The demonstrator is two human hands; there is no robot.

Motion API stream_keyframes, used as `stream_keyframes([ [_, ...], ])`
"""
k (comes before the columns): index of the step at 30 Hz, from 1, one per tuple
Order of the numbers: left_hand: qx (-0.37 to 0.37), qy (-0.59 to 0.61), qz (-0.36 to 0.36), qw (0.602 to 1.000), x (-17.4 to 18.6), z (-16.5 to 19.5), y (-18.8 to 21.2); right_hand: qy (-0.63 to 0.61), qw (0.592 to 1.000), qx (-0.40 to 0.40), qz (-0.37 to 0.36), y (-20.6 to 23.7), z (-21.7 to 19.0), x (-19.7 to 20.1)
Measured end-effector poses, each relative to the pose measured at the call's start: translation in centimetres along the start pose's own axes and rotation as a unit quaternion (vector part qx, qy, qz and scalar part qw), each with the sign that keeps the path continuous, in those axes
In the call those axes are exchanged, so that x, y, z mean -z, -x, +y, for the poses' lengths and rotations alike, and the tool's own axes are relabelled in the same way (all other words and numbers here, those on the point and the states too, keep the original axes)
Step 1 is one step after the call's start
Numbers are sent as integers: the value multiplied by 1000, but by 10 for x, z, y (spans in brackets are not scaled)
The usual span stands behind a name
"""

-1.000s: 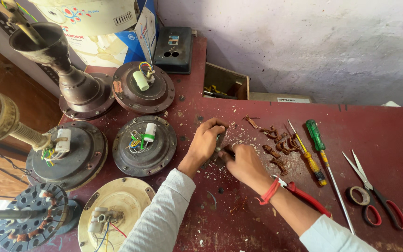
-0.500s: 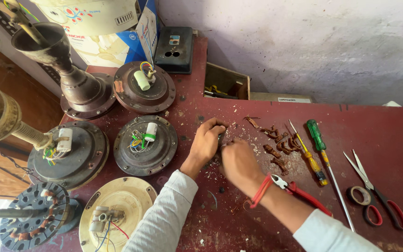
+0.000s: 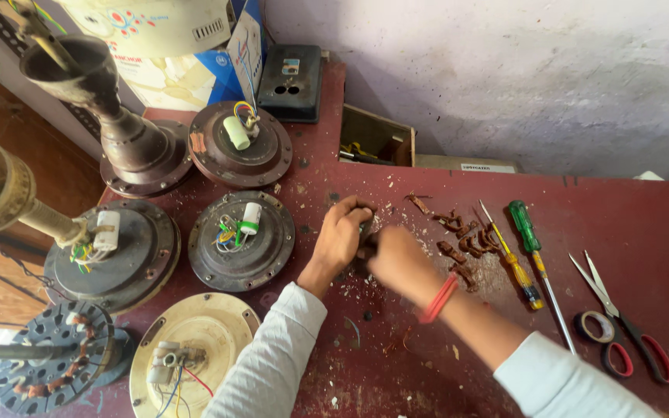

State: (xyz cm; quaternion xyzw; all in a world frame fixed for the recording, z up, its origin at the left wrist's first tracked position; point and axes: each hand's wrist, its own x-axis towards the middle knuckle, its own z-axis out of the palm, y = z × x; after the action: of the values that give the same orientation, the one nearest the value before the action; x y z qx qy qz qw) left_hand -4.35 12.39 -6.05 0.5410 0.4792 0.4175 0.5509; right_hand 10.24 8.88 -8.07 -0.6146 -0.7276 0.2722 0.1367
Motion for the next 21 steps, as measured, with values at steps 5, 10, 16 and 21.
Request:
stream_keyframes([
  [5, 8, 0, 3, 1000, 3, 3, 0, 88, 986, 98, 101, 14, -8, -12],
  [10, 23, 25, -47, 998, -3, 9, 2, -532, 787, -220, -221, -31, 23, 15],
  [16, 55, 84, -47, 994, 1, 11, 7, 7, 999, -38, 36, 3, 5, -9],
  [21, 22, 13, -32, 999, 3, 7, 6, 49, 996, -38, 67, 13, -2, -16],
])
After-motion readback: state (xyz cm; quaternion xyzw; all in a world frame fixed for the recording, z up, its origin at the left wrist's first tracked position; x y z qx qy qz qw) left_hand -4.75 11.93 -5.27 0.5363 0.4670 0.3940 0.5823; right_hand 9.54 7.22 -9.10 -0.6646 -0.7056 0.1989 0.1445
